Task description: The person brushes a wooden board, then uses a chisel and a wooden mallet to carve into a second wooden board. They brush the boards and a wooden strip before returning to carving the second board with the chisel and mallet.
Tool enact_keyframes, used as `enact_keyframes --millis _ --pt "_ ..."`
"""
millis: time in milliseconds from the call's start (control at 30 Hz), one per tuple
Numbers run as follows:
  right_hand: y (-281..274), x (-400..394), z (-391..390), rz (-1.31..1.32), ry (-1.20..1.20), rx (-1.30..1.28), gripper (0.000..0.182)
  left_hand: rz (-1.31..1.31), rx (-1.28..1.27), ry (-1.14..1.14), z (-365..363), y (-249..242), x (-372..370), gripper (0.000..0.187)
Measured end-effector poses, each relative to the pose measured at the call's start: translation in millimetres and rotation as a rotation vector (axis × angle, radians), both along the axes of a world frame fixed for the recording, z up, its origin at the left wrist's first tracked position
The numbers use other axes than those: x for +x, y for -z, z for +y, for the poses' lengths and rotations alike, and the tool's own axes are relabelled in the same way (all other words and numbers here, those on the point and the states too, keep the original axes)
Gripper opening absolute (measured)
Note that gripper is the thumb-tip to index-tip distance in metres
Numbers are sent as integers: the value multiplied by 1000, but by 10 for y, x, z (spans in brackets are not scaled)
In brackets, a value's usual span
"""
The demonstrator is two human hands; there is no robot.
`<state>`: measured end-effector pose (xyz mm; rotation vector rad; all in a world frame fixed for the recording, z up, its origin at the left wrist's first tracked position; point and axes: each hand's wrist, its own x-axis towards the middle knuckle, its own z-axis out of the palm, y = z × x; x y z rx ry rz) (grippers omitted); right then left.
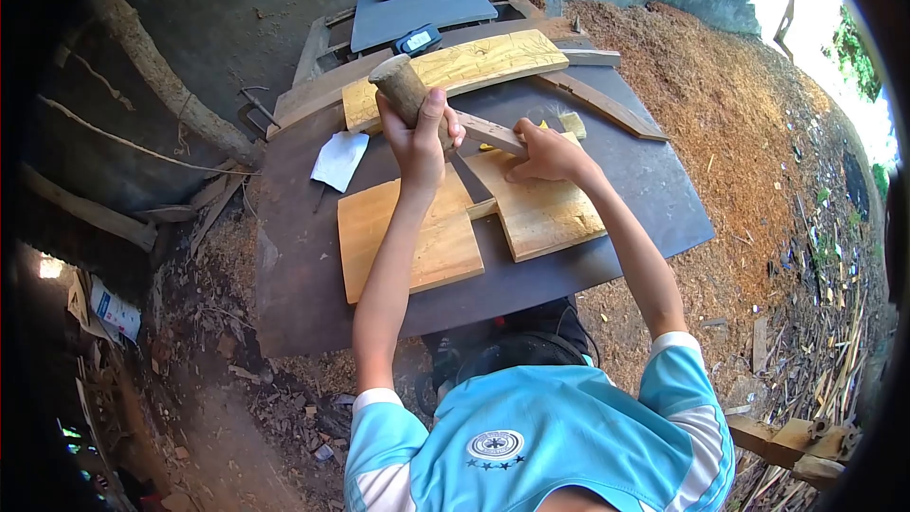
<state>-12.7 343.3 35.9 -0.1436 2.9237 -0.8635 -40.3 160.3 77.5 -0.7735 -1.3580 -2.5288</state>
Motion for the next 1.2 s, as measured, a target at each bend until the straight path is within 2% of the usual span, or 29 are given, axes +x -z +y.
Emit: enact_keyframes --millis 233,433,667,900,1000,1200 --pt "-23 20 -14 8 5 17 68 -24 35 -19 3 -13 23 25" --pt "67 112 53 88 28 -30 59 18 16 -20 27 -8 37 30" --pt "-52 750 495 51 268 138 54 69 44 -84 26 -11 88 34" --pt "31 913 589 -43 459 -196 49 44 60 -135 16 12 98 35" --pt "10 786 645 -61 377 -218 48 29 30 -85 91 21 1 36" --pt "155 365 744 -154 325 -340 58 102 -18 -101 205 -3 -92 34"
